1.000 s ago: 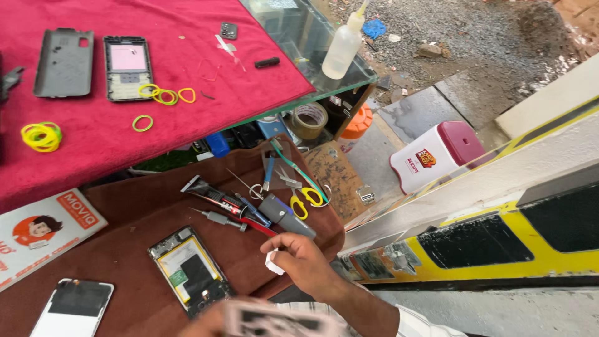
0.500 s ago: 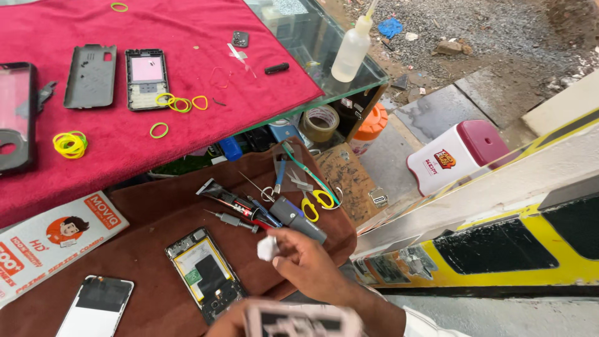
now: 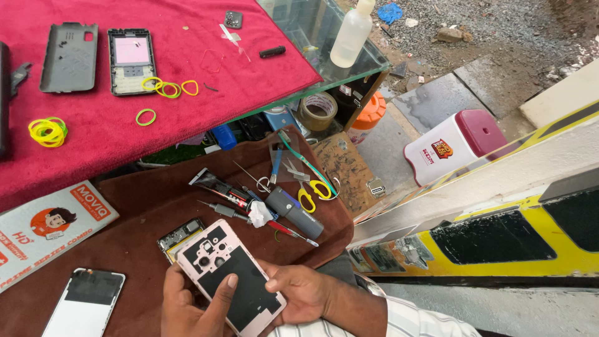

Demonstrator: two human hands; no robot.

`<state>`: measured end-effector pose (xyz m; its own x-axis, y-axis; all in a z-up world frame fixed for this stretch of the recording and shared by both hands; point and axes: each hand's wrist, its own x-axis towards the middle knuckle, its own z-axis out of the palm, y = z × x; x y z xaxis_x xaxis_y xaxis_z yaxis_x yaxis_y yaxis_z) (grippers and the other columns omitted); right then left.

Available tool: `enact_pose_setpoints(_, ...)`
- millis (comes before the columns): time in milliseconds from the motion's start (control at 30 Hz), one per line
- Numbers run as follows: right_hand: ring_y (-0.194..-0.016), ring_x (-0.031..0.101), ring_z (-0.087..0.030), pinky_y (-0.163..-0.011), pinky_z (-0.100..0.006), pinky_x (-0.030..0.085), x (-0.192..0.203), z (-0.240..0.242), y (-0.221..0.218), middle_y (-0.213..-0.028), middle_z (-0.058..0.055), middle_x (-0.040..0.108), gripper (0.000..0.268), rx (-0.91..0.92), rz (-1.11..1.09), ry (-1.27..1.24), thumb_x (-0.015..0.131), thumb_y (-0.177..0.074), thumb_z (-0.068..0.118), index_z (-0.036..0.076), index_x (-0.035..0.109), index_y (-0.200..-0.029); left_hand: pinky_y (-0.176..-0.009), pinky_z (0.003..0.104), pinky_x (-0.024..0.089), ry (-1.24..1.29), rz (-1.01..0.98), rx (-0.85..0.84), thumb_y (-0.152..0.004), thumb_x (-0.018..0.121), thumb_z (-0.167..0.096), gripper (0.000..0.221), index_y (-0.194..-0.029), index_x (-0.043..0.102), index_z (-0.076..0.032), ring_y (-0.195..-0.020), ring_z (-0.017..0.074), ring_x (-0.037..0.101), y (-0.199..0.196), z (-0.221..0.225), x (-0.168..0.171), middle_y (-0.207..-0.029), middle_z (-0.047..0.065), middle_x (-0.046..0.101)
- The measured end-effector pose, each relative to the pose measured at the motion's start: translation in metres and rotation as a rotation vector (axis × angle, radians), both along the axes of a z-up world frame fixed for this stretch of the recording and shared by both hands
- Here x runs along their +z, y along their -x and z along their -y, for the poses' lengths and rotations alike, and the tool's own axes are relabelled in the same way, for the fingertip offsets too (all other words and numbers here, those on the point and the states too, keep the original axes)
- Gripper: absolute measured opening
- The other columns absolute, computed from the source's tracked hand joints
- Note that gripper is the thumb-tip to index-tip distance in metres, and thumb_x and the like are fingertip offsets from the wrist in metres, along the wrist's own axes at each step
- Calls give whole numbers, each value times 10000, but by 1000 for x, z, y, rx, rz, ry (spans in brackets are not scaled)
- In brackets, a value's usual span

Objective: The person applies adhesive to the internal frame of a disassembled smartphone using a syringe and a tube. They then attach the back cover, power on the device to verify functionality, and wipe the screen with a cloth.

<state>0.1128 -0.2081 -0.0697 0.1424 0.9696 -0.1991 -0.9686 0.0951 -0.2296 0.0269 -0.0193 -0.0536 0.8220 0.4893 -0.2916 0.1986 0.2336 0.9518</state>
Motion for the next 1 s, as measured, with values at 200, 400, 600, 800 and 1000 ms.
enact_pose_setpoints(200,-1202,658,-369,-1040,-450,532,16,4,-19,-1459,-331,531,838,-92,0,-111,667,-883,244,-43,350,-1604,-963,328,490,-98,137,82,-1020,541,-227,494,-1448,444,0,-1136,160,558,28,-23,-20,-1245,114,573)
enact_pose_setpoints(400,-1273,544,-286,-1064,-427,475,-7,14,-36,-1293,-187,568,866,-313,615,182,734,-879,336,-33,360,-1568,-967,331,476,-361,23,155,-1051,528,-336,511,-1426,450,2,-1102,185,574,46,-55,-18,-1196,139,623)
enact_pose_setpoints(600,-1343,513,-331,-1100,-501,454,-10,4,-34,-1430,-192,474,993,-140,837,391,848,-724,246,83,282,-1523,-962,389,491,-436,35,93,-1085,500,-394,573,-1478,375,4,-1138,261,653,35,-55,-3,-1250,224,658)
enact_pose_setpoints(800,-1298,531,-289,-1056,-463,462,1,-6,-44,-1507,-250,460,1089,-43,852,439,901,-677,307,109,233,-1514,-687,362,577,-411,-85,21,-1013,512,-461,662,-1441,329,10,-746,242,760,29,-49,16,-807,161,734)
enact_pose_setpoints(1000,-1062,568,-219,-948,-375,539,14,-22,-47,-1448,-244,550,1130,120,1001,491,917,-651,391,84,246,-1506,-659,429,572,-336,-397,-87,-979,466,-510,737,-1516,265,-48,-667,327,748,19,-52,25,-700,225,715)
